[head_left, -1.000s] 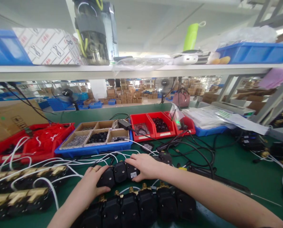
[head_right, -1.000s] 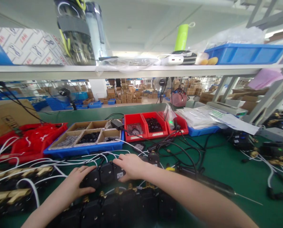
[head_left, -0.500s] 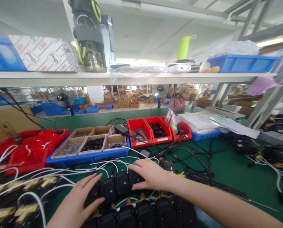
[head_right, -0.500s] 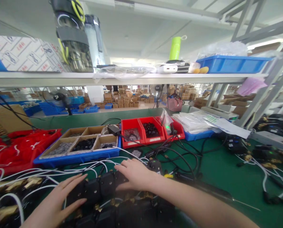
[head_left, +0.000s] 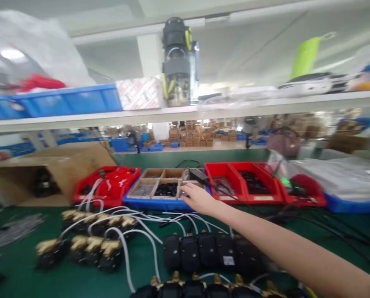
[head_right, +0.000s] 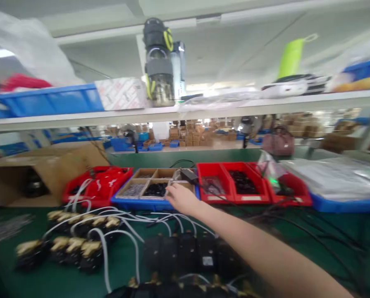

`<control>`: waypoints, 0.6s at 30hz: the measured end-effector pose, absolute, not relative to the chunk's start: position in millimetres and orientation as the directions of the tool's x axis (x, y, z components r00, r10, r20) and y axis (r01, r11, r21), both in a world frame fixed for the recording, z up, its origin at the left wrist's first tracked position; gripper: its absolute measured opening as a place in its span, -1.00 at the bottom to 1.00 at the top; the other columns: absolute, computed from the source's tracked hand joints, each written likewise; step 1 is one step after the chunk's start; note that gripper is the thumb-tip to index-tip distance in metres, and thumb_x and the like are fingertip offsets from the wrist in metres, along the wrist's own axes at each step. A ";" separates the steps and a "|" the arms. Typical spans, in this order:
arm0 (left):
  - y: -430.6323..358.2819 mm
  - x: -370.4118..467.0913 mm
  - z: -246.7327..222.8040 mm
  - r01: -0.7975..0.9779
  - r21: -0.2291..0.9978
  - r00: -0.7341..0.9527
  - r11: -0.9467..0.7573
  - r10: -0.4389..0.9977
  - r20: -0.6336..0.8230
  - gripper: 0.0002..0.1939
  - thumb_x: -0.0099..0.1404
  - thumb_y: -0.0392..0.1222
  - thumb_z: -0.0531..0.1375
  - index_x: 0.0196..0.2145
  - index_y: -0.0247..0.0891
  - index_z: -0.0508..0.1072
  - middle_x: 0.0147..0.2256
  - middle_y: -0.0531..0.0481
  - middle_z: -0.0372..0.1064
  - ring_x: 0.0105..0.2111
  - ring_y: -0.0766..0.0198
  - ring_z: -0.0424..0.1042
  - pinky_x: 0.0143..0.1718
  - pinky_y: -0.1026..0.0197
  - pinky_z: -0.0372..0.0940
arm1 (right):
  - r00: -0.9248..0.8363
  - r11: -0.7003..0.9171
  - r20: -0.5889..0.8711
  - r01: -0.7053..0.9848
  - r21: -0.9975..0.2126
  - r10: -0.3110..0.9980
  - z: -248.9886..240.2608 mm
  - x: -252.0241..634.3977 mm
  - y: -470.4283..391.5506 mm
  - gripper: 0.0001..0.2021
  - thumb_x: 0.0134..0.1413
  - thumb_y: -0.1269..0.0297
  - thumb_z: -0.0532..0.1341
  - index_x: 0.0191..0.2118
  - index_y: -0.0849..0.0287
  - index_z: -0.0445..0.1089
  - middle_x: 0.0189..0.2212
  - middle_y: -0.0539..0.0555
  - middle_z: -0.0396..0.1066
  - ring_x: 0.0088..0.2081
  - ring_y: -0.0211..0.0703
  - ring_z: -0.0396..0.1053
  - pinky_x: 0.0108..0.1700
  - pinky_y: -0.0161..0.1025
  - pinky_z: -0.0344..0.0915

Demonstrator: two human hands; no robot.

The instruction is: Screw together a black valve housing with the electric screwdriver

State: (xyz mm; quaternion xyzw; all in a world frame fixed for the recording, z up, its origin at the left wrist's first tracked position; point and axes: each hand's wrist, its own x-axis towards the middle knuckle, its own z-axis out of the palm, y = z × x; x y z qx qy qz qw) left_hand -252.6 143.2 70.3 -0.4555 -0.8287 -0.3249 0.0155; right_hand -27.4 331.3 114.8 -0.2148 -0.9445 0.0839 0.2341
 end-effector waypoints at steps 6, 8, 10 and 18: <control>-27.3 -365.3 122.7 0.487 0.670 -0.830 0.560 0.536 0.156 -0.70 0.40 0.09 0.18 -0.02 -0.06 0.46 -0.02 -0.09 0.45 -0.09 0.12 0.46 -0.13 0.03 0.47 | -0.858 0.913 0.356 0.265 -0.311 0.370 83.9 -129.3 360.8 -0.64 0.29 0.30 0.10 0.11 0.32 0.42 0.06 0.36 0.42 0.11 0.19 0.40 0.23 0.15 0.29; -63.2 -386.4 138.6 0.405 0.744 -0.862 0.532 0.493 0.118 -0.69 0.46 0.06 0.11 -0.04 -0.16 0.47 -0.02 -0.12 0.45 -0.11 0.16 0.46 -0.08 0.01 0.45 | -0.875 0.912 0.323 0.257 -0.321 0.361 69.6 -154.5 372.4 -0.60 0.29 0.25 0.07 0.11 0.34 0.43 0.06 0.38 0.41 0.10 0.22 0.40 0.25 0.15 0.27; -77.9 -403.8 149.2 0.335 0.824 -0.873 0.456 0.479 0.090 -0.69 0.43 0.10 0.14 -0.04 -0.11 0.47 -0.02 -0.11 0.45 -0.11 0.15 0.46 -0.11 0.04 0.45 | -0.889 0.907 0.280 0.268 -0.324 0.362 59.7 -171.6 381.1 -0.56 0.30 0.20 0.04 0.11 0.36 0.44 0.08 0.39 0.41 0.10 0.21 0.41 0.26 0.13 0.25; -66.5 -442.0 155.6 0.059 0.984 -0.945 -0.171 0.308 0.110 -0.75 0.41 0.03 0.20 -0.05 -0.10 0.47 -0.03 -0.11 0.44 -0.12 0.17 0.46 -0.18 0.09 0.47 | -0.935 0.935 0.187 0.251 -0.251 0.301 57.8 -187.3 399.1 -0.72 0.29 0.30 0.17 -0.05 0.18 0.60 0.03 0.28 0.49 0.05 0.13 0.44 0.24 0.03 0.27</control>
